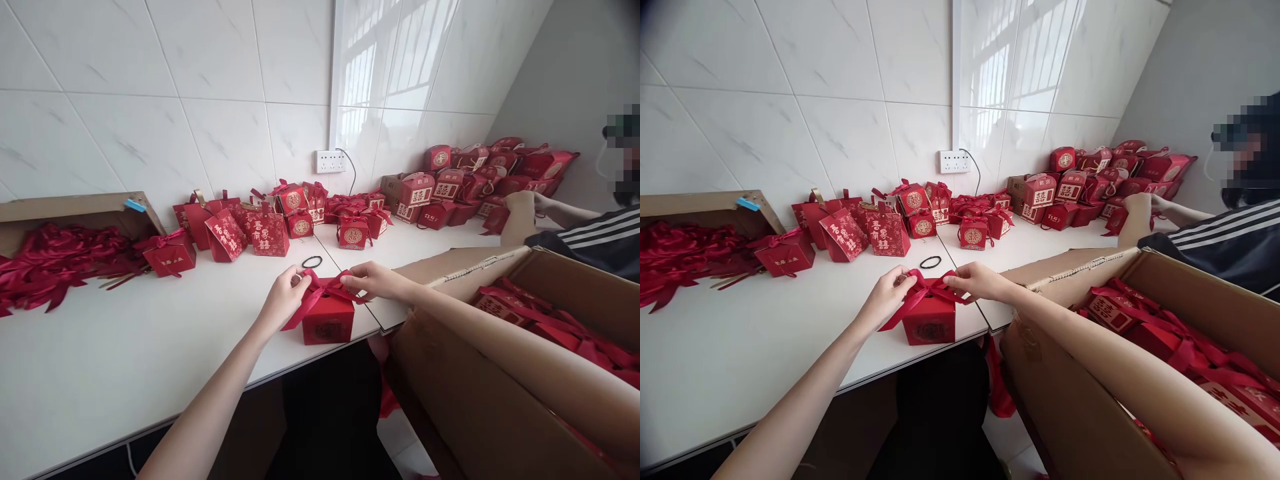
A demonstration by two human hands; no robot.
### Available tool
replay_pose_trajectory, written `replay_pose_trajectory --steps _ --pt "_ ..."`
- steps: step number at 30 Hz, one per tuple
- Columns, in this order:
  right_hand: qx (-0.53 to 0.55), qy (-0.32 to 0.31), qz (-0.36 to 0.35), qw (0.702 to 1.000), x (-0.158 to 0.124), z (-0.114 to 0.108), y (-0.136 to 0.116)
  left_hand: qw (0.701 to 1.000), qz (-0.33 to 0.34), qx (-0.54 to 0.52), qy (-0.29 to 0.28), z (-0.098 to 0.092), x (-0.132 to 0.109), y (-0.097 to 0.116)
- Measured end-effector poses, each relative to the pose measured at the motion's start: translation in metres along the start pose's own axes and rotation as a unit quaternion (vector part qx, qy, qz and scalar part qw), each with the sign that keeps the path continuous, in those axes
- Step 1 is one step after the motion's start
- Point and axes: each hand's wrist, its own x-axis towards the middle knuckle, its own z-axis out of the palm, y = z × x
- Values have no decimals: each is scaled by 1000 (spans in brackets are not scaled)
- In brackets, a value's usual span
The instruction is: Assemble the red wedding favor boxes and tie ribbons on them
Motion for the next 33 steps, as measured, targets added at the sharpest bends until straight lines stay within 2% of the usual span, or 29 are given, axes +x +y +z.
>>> replay_pose_trajectory --steps 3,6,12,16,24,27,29,31,33 --pt "-13 -5 16 1000 -2 0 -3 1000 -5 -6 10 0 -10 0" --pt "10 -39 27 999 -3 0 -4 1000 -21 -21 -1 1 -17 -3" --pt "19 -90 36 995 -5 0 -3 998 -40 -29 -32 -2 -15 -3" --pt "23 -93 33 995 -6 0 -3 998 -55 20 -14 -3 -12 2" --pt "-5 -114 59 992 -10 1 -7 998 -46 -10 29 6 -26 -9" --pt "-68 -100 88 989 -13 -2 -10 998 -48 -20 43 8 -28 -11" --pt "-151 -48 79 984 -16 -4 -12 997 -46 -27 47 8 -28 -10" --pt "-234 -2 25 972 -20 -1 -12 997 -31 -36 56 9 -28 -7" --pt "-296 -16 -37 954 -24 8 -10 996 3 -48 74 12 -30 -5"
